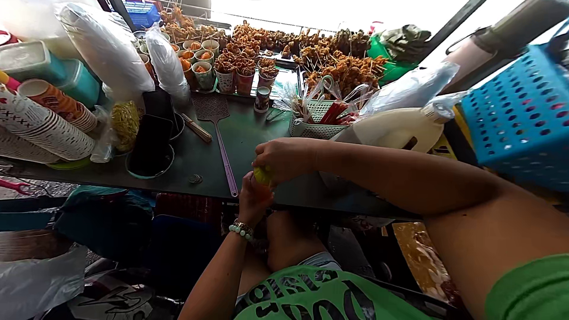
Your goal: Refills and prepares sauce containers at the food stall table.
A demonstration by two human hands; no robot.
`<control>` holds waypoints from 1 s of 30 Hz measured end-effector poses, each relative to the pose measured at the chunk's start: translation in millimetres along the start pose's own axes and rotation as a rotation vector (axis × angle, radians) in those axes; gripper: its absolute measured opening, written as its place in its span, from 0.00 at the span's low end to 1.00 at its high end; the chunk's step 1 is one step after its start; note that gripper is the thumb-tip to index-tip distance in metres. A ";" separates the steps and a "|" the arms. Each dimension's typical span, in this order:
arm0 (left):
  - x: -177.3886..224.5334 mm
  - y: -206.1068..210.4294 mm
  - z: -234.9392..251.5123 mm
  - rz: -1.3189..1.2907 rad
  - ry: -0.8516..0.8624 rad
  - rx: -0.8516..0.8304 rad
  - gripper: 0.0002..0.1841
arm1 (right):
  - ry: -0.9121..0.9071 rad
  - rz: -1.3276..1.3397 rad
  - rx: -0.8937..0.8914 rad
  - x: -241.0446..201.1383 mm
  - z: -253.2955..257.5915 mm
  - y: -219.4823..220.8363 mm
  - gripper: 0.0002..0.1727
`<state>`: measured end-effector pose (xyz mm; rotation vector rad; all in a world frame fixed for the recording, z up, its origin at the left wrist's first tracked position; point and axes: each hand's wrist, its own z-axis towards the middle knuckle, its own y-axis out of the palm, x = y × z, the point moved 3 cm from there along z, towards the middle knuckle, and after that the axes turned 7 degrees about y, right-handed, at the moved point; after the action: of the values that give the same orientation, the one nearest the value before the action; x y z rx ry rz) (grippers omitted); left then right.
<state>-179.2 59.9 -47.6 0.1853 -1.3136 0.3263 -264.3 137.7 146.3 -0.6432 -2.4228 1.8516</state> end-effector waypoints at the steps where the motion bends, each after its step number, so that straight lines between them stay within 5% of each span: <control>1: -0.4 -0.2 -0.4 0.006 -0.012 -0.006 0.49 | 0.038 0.008 0.006 -0.8 0.5 0.6 0.27; 9: 2.9 -1.3 -2.7 0.085 0.027 -0.015 0.47 | 0.452 -0.029 0.083 -22.9 -4.1 7.5 0.32; 15: -1.9 -3.8 -0.7 0.011 -0.017 -0.023 0.49 | 0.209 0.148 -0.112 -3.1 -17.3 -7.6 0.29; 18: -4.2 -3.0 -0.3 0.014 -0.047 -0.011 0.49 | 0.336 0.128 -0.017 -4.5 -13.1 -4.3 0.21; 22: -3.5 -4.6 0.4 0.033 -0.068 -0.043 0.50 | 0.435 -0.049 -0.034 -14.0 -15.1 -10.7 0.27; 27: -2.3 -7.6 2.9 -0.004 -0.082 -0.100 0.51 | 0.088 0.195 0.099 12.7 -15.3 2.9 0.32; 30: -2.8 -6.3 3.5 0.007 -0.076 -0.084 0.50 | 0.092 0.272 0.214 15.9 -16.7 12.8 0.27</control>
<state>-180.8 52.6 -49.1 0.1237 -1.4001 0.2719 -270.4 161.1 135.8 -1.0567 -2.1288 2.0863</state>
